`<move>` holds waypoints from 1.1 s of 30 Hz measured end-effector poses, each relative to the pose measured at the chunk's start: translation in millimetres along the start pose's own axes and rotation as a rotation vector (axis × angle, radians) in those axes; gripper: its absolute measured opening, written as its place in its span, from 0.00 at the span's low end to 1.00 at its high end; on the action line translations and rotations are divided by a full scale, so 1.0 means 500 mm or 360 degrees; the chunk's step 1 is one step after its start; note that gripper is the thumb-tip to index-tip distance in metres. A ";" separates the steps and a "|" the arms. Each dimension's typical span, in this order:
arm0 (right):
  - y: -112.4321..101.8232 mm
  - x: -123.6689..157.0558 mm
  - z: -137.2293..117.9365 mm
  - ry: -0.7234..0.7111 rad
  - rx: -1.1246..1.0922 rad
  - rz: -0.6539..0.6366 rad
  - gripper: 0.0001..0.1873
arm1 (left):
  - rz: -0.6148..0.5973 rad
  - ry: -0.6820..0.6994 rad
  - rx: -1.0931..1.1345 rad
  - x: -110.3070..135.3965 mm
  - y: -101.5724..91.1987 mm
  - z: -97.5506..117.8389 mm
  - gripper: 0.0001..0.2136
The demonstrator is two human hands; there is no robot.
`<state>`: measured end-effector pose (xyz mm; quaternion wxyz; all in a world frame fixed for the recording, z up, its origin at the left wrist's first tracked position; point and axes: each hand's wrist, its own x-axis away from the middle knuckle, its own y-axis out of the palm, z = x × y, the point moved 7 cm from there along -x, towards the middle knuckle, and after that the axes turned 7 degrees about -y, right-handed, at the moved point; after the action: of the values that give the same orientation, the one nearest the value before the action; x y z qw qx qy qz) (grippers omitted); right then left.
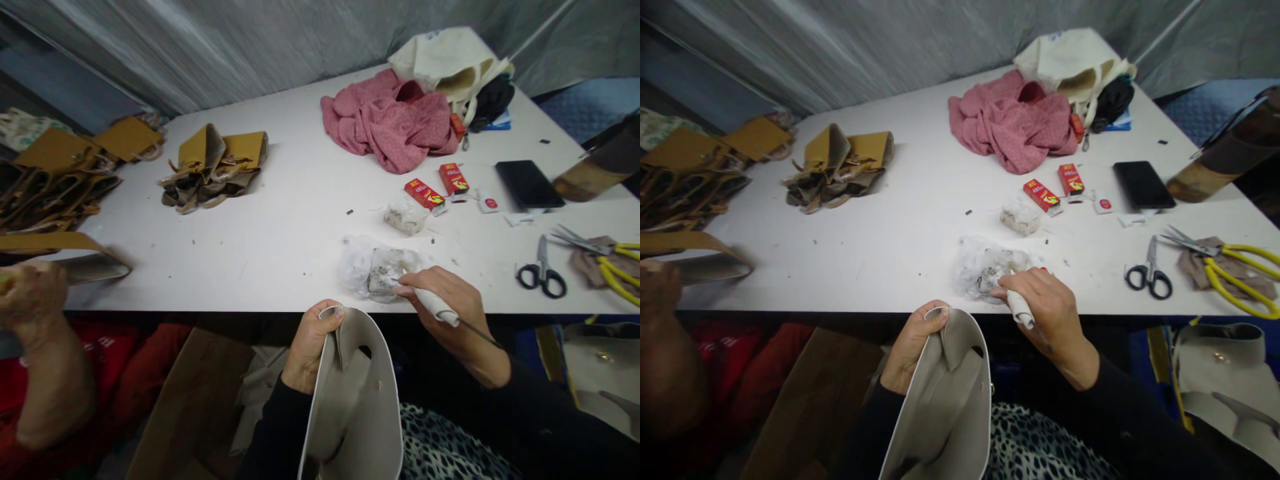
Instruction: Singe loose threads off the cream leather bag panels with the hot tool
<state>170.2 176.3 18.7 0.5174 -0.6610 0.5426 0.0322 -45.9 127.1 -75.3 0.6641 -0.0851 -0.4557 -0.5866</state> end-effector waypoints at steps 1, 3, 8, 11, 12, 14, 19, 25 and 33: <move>-0.005 0.000 -0.005 0.0085 -0.0091 0.0092 0.05 | -0.0008 -0.0005 -0.0006 -0.001 0.004 -0.003 0.20; 0.001 0.000 -0.008 0.0349 -0.0453 0.0222 0.10 | -0.0030 -0.0023 -0.0023 0.000 0.012 -0.008 0.20; 0.066 0.007 -0.016 0.0811 -0.1197 0.0123 0.21 | -0.0133 -0.0100 -0.0109 0.011 0.026 -0.013 0.20; 0.079 0.012 -0.010 0.0858 -0.1249 0.0090 0.22 | -0.0189 -0.0138 -0.0153 0.015 0.030 -0.013 0.19; 0.081 0.014 -0.007 0.0859 -0.1256 0.0077 0.23 | -0.0205 -0.0149 -0.0155 0.015 0.031 -0.014 0.19; 0.084 0.017 -0.004 0.0855 -0.1276 0.0052 0.22 | -0.0225 -0.0167 -0.0150 0.014 0.032 -0.015 0.20; 0.090 0.018 -0.006 0.0854 -0.1270 -0.0021 0.21 | -0.0227 -0.0170 -0.0141 0.012 0.033 -0.016 0.19; 0.092 0.010 -0.014 0.0811 -0.1226 -0.0052 0.22 | -0.0224 -0.0187 -0.0109 0.018 0.035 -0.021 0.18; 0.105 0.020 -0.010 0.0792 -0.1242 -0.0065 0.20 | -0.0203 -0.0135 -0.0130 0.006 0.032 -0.032 0.19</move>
<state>132.1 172.4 -19.0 0.0846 -0.8045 0.5844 0.0641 -24.6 119.2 -75.5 0.6016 -0.1076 -0.4635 -0.6416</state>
